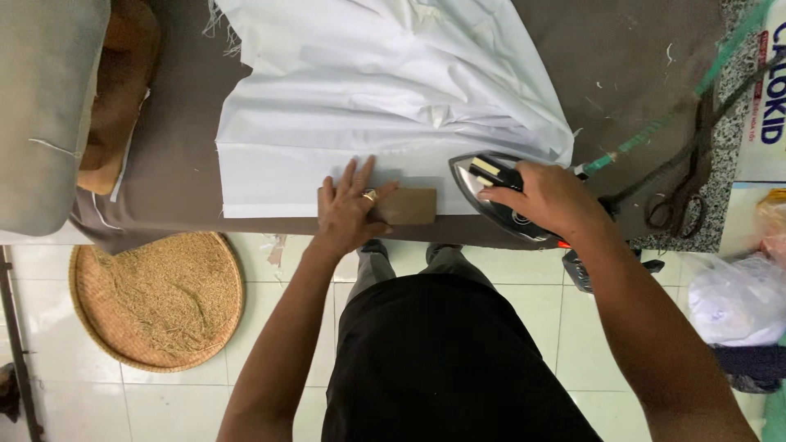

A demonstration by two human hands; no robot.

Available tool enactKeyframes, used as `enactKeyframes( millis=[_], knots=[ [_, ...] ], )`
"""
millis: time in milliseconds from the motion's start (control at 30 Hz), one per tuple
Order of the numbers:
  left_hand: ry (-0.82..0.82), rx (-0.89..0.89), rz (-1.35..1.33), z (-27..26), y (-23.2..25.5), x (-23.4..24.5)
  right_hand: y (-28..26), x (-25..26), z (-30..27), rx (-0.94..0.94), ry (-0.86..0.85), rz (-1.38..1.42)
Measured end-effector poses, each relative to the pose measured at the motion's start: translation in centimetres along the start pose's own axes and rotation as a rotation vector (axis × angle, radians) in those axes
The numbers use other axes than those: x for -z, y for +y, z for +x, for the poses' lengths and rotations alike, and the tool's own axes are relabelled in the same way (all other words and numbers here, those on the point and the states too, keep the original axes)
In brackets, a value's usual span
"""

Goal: The person irons a white piece of fabric on a table, uses a block to hold parts of the cloth down, and uses shears to trim a small section of the material.

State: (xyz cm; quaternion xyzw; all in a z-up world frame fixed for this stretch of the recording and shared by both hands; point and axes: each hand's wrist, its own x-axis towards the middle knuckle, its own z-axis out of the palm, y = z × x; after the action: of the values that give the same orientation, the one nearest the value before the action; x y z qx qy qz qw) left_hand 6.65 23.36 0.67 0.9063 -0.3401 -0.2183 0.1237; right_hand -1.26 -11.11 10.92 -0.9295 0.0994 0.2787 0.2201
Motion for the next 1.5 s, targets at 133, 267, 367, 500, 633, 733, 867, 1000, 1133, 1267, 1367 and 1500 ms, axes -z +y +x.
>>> enactKeyframes(
  millis=[133, 267, 367, 500, 633, 733, 867, 1000, 1133, 1267, 1367, 1500],
  knots=[
    [0.004, 0.008, -0.006, -1.0, -0.5, 0.1, -0.1, 0.4, -0.7, 0.036, -0.029, -0.039],
    [0.127, 0.071, 0.031, -3.8, -4.5, 0.7, -2.3, -0.2, 0.0, 0.183, -0.141, -0.143],
    [0.173, 0.199, 0.023, -6.1, -7.9, 1.5, -5.3, -0.8, 1.0, 0.266, -0.170, -0.197],
    [0.166, 0.365, 0.011, -8.5, -11.9, 2.9, -9.6, -2.7, 3.3, 0.386, -0.190, -0.221],
    [0.144, 0.472, -0.059, -9.7, -14.9, 3.3, -14.5, -4.2, 4.7, 0.435, -0.195, -0.227],
    [0.164, 0.527, -0.164, -10.1, -15.5, 3.5, -17.7, -5.6, 5.6, 0.499, -0.169, -0.206],
    [0.191, 0.666, -0.197, -9.5, -14.3, 3.3, -20.9, -7.1, 6.5, 0.521, -0.189, -0.109],
    [0.251, 0.652, -0.193, -9.1, -13.9, 3.0, -21.8, -9.2, 7.1, 0.551, -0.118, -0.032],
    [0.273, 0.599, -0.169, -9.3, -15.0, 2.2, -21.6, -5.6, 5.5, 0.504, -0.124, -0.033],
    [0.288, 0.576, -0.160, -9.1, -15.0, 1.6, -18.9, -3.9, 4.6, 0.386, -0.149, 0.018],
    [0.293, 0.480, -0.126, -8.8, -14.0, 1.3, -16.8, -0.8, 3.3, 0.326, -0.142, -0.003],
    [0.190, 0.317, -0.034, -7.5, -9.6, 2.5, -12.2, -0.7, 3.9, 0.277, -0.115, -0.015]
  ],
)
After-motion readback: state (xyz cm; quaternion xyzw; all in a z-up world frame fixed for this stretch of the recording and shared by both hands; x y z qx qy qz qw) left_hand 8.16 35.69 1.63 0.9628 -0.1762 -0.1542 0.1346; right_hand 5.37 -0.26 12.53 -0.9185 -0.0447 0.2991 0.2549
